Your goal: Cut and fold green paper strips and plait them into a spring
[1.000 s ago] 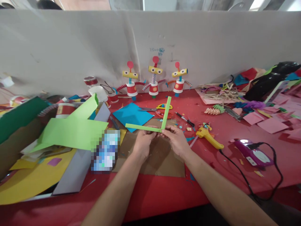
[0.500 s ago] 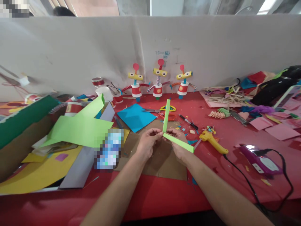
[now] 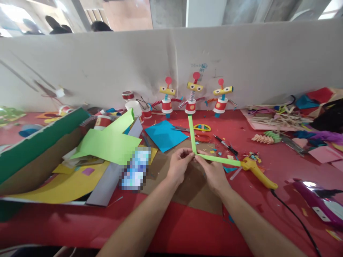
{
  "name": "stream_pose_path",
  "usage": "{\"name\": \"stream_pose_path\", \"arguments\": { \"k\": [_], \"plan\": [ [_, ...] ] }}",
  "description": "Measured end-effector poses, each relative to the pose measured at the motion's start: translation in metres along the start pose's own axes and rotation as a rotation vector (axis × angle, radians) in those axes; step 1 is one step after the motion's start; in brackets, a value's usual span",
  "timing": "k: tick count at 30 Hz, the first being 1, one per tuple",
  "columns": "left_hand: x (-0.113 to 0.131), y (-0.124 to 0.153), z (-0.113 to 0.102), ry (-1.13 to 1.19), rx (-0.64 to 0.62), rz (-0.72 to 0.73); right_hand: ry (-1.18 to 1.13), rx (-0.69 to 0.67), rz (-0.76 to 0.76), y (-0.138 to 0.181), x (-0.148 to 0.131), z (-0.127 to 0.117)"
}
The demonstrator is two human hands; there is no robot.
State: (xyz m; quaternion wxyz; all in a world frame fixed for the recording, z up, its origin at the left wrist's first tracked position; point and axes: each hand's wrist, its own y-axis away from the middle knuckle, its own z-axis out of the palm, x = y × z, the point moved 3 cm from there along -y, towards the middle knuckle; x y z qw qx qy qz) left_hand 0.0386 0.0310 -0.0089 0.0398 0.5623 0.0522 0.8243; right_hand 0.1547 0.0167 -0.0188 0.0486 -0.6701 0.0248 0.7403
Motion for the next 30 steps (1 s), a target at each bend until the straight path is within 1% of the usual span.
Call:
{"name": "stream_pose_path", "arguments": {
  "k": [3,8,11,16,21,24,27,30],
  "plan": [
    [-0.003,0.0,0.0,0.029,-0.052,-0.027,-0.098,0.067,0.053,-0.002,0.004,-0.001],
    [-0.005,0.002,0.002,0.057,-0.152,-0.091,-0.144,0.095,0.074,-0.002,0.002,-0.003],
    [-0.005,0.002,0.001,0.036,-0.127,-0.116,-0.124,0.114,0.084,-0.001,0.001,-0.003],
    [-0.001,0.001,-0.002,-0.007,-0.06,-0.134,-0.099,0.067,0.044,0.0,0.001,0.0],
    [0.004,0.001,-0.003,-0.017,-0.015,-0.109,-0.057,0.05,0.058,0.0,0.004,0.001],
    [0.003,0.0,-0.005,-0.025,-0.012,-0.104,-0.047,0.045,0.043,0.0,0.004,0.0],
    [0.004,-0.001,-0.007,-0.019,-0.026,-0.101,-0.091,0.024,0.018,-0.001,0.001,0.001],
    [0.005,0.0,-0.006,0.032,-0.057,-0.146,-0.154,0.006,0.019,-0.003,-0.001,0.002]
  ]
}}
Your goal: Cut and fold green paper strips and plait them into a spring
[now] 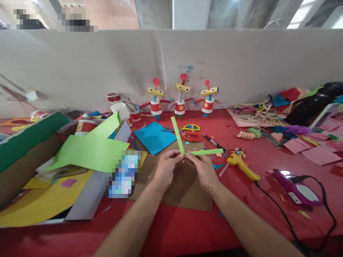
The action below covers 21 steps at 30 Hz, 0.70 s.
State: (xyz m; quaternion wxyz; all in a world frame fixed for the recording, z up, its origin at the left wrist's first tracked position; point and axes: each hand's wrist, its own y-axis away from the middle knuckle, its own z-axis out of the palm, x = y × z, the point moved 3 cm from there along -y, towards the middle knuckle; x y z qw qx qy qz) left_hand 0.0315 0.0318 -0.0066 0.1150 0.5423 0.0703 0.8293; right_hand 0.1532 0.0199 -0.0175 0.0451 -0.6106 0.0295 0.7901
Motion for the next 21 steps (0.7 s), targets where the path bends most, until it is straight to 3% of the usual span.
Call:
{"name": "stream_pose_path", "arguments": {
  "k": [11,14,17,21],
  "plan": [
    [0.0012,-0.0023,0.0012,0.008,-0.053,-0.149,0.163,0.081,0.052,-0.0037,0.0022,-0.0071],
    [0.0019,-0.0013,0.0035,0.023,-0.107,-0.193,0.19,0.038,0.021,-0.0039,-0.0022,-0.0068],
    [-0.0004,-0.0018,0.0032,0.058,-0.06,-0.225,0.123,0.006,0.038,-0.0033,-0.0026,-0.0061],
    [-0.0017,-0.0034,0.0031,0.131,-0.028,-0.16,0.093,-0.085,0.069,-0.0009,-0.0017,-0.001]
  ]
}}
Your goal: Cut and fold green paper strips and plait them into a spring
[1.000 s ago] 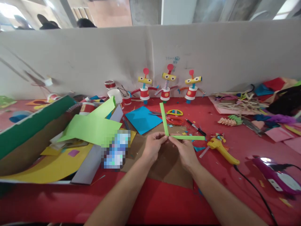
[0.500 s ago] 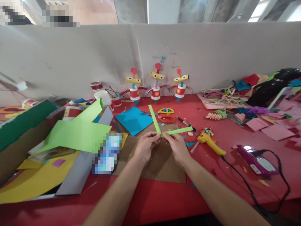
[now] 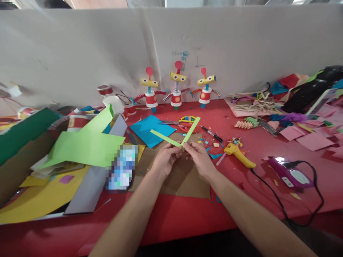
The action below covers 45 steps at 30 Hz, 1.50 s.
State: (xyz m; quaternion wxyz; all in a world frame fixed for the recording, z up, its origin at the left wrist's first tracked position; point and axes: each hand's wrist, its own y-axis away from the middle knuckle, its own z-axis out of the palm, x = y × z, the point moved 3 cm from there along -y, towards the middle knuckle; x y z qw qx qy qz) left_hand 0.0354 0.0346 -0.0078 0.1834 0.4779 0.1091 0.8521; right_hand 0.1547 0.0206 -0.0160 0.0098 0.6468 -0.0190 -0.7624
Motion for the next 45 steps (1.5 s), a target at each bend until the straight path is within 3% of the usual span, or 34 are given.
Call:
{"name": "stream_pose_path", "arguments": {
  "k": [8,15,18,23,31,35,41,45],
  "plan": [
    [-0.002,0.001,0.001,-0.041,-0.023,0.107,0.154,0.023,-0.121,-0.001,-0.004,-0.002],
    [0.0,0.004,0.001,-0.292,0.113,0.337,0.337,0.034,-0.242,0.001,-0.006,-0.004],
    [0.001,0.005,0.004,-0.314,0.108,0.365,0.377,0.049,-0.266,0.002,-0.008,-0.004],
    [0.0,0.005,0.005,-0.268,0.072,0.343,0.315,0.072,-0.233,0.001,-0.008,-0.005],
    [-0.003,0.005,0.005,-0.2,0.049,0.306,-0.018,0.065,0.037,-0.003,-0.001,-0.007],
    [-0.002,0.005,0.003,-0.155,0.074,0.282,0.104,0.096,-0.056,-0.001,-0.005,-0.008],
    [-0.003,0.0,-0.001,0.016,0.06,0.059,0.249,0.081,-0.21,0.003,-0.009,-0.005],
    [-0.003,-0.001,-0.004,0.019,0.078,0.002,0.455,0.123,-0.363,0.006,-0.012,-0.004]
  ]
}}
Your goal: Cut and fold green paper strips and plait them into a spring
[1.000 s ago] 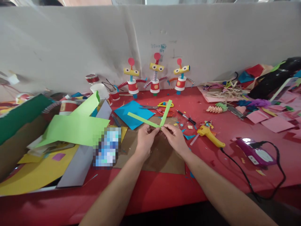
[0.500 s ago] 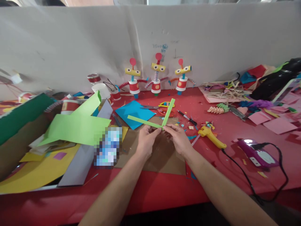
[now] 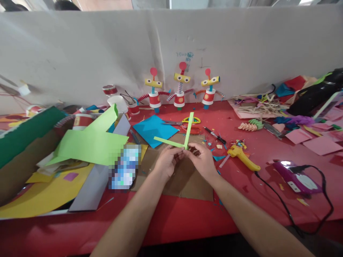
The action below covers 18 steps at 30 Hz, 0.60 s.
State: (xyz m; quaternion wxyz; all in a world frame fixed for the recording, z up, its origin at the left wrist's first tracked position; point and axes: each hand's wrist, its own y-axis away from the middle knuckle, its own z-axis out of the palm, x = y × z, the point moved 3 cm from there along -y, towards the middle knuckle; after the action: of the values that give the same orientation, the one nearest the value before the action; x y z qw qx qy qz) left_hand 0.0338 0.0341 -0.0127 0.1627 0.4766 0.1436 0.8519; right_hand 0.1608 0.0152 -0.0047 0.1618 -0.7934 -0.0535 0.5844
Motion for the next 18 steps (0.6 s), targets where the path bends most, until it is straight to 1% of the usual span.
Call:
{"name": "stream_pose_path", "arguments": {
  "k": [3,8,10,14,16,18],
  "plan": [
    [-0.0004,0.0011,0.0005,0.018,-0.032,-0.017,0.029,0.008,-0.048,-0.0005,-0.0016,-0.0016],
    [-0.0004,0.0038,0.0028,0.02,-0.03,-0.019,0.034,0.019,-0.07,-0.0017,-0.0024,-0.0036],
    [0.0007,0.0048,0.0043,-0.014,-0.044,0.031,0.023,0.012,-0.049,-0.0018,-0.0006,-0.003],
    [0.0034,0.0066,0.0052,-0.09,-0.033,0.183,-0.087,-0.06,0.046,-0.002,0.0037,0.0009],
    [0.0032,0.0072,0.0057,-0.097,-0.029,0.225,-0.143,-0.078,0.084,-0.0025,0.0035,0.0017],
    [0.0019,0.0075,0.0068,-0.099,-0.039,0.241,-0.168,-0.063,0.117,-0.0033,0.0023,0.0008]
  ]
}}
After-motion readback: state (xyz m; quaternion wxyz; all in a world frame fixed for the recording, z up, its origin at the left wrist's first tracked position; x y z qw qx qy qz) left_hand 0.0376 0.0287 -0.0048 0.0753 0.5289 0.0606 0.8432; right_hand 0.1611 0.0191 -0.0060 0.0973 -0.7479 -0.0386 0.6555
